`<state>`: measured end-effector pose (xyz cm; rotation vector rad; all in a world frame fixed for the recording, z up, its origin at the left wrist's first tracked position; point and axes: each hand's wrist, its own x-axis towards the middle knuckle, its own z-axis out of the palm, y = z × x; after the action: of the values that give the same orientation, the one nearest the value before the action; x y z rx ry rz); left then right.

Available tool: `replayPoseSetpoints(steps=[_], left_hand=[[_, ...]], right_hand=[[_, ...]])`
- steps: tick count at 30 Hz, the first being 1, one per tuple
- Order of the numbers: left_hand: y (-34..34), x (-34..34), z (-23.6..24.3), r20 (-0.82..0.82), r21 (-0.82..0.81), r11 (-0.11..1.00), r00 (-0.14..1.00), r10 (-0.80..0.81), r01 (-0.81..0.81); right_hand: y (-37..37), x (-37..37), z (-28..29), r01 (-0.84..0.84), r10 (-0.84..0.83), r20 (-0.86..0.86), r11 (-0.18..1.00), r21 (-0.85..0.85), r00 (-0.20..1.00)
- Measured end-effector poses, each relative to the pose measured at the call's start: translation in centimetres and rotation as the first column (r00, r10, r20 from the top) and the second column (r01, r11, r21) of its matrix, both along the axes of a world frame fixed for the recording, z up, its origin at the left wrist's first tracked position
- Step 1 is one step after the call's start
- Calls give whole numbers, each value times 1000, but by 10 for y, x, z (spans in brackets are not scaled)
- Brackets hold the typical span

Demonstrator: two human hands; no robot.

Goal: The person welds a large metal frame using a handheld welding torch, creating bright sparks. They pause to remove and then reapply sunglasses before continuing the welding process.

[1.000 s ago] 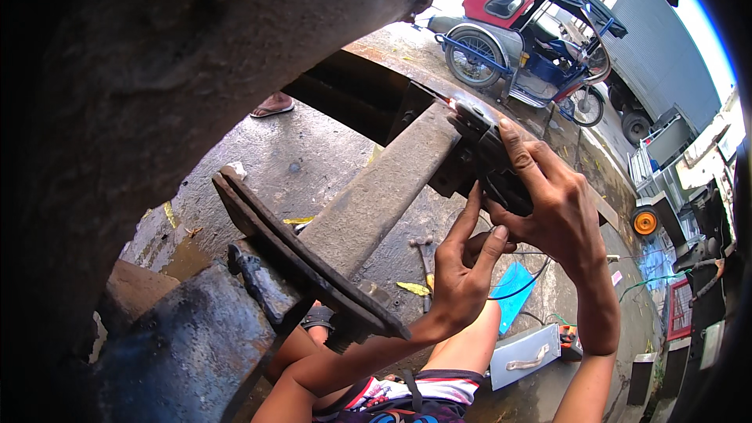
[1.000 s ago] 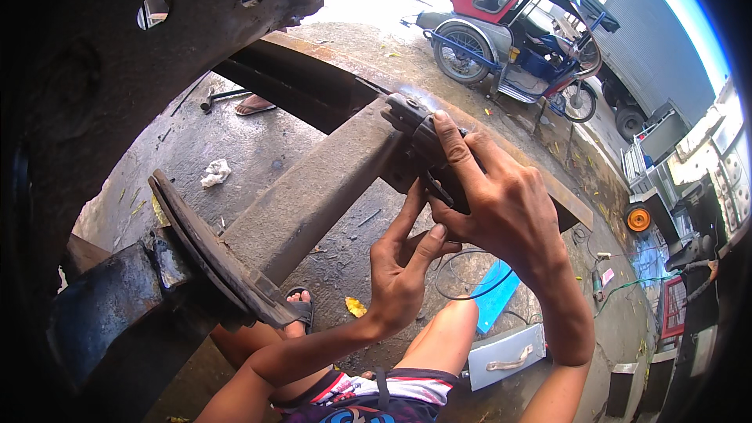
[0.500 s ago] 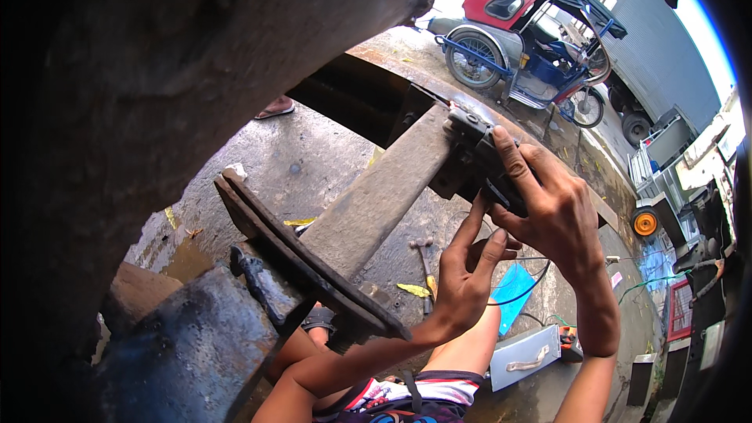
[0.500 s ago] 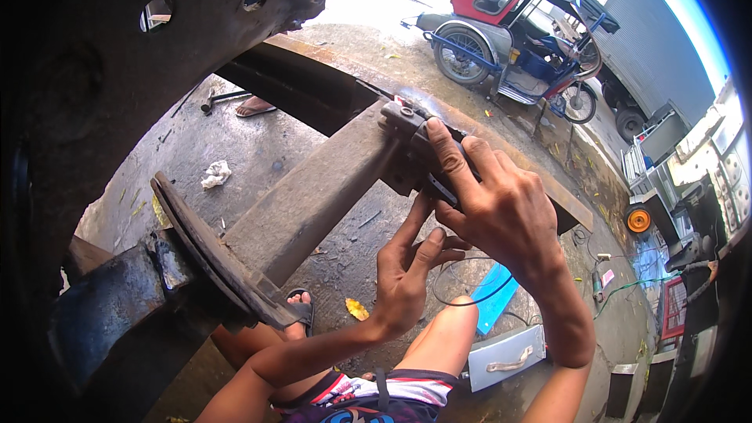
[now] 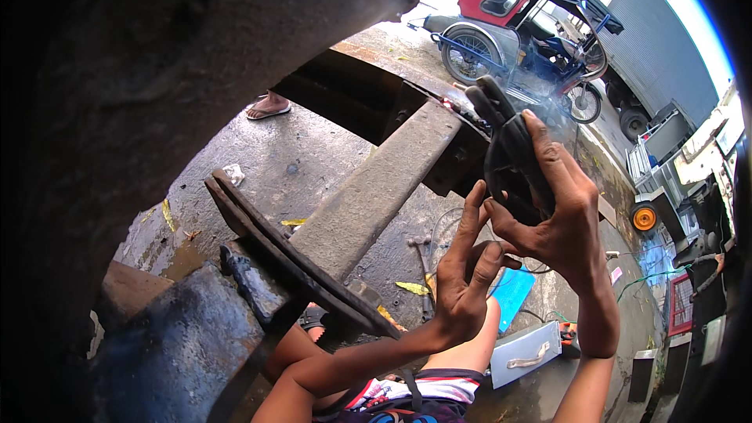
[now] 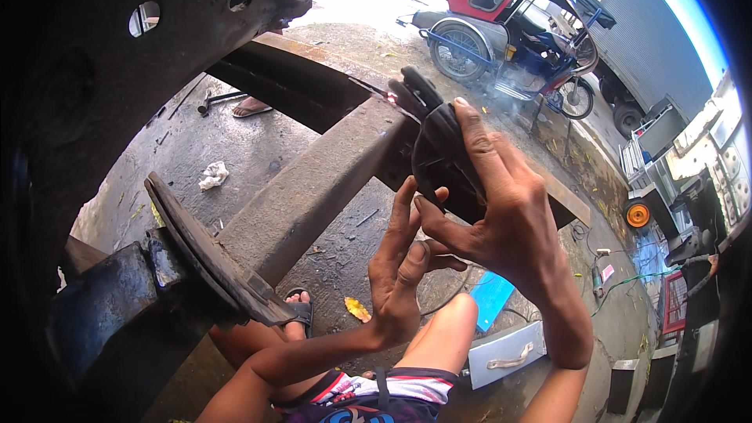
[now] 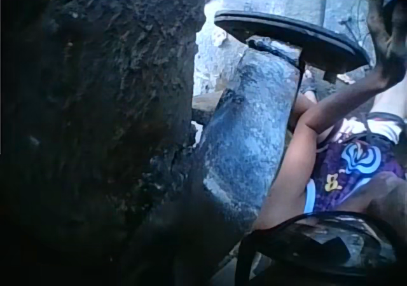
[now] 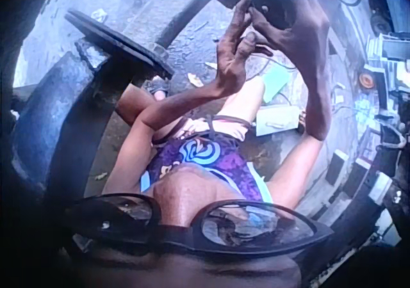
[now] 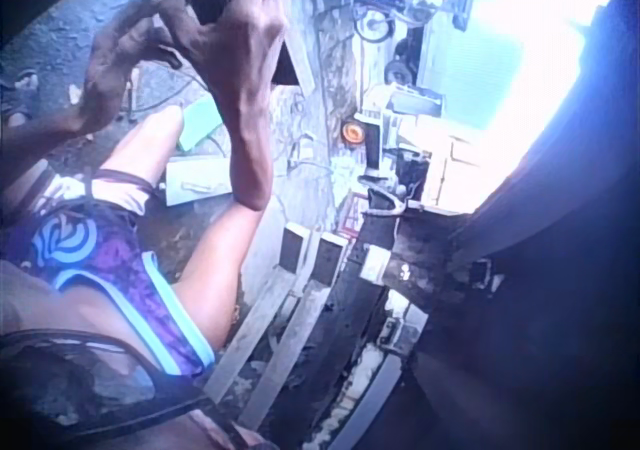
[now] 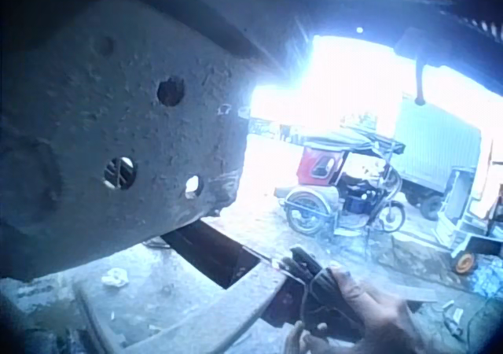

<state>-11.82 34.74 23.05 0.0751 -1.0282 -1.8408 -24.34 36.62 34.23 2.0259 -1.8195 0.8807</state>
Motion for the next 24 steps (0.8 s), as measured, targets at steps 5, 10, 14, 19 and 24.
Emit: replayPoseSetpoints(steps=[5,10,14,19,24], left_hand=[[-4,-2,-5,82,16,999,996,39,-41],[-5,-4,-8,94,12,999,995,40,-42],[-5,-4,-6,57,55,998,998,20,-23],[-6,-7,-8,63,67,997,998,22,-26],[-8,-6,-10,74,77,997,997,10,-15]], right_hand=[[-6,-8,-13,32,-26,-100,998,58,995],[-8,-13,-15,2,4,-202,1000,30,979],[-10,-14,-16,5,9,-209,998,67,978],[-12,-11,-18,42,-28,-153,995,87,988],[-13,-10,-21,55,-38,-171,994,95,985]])
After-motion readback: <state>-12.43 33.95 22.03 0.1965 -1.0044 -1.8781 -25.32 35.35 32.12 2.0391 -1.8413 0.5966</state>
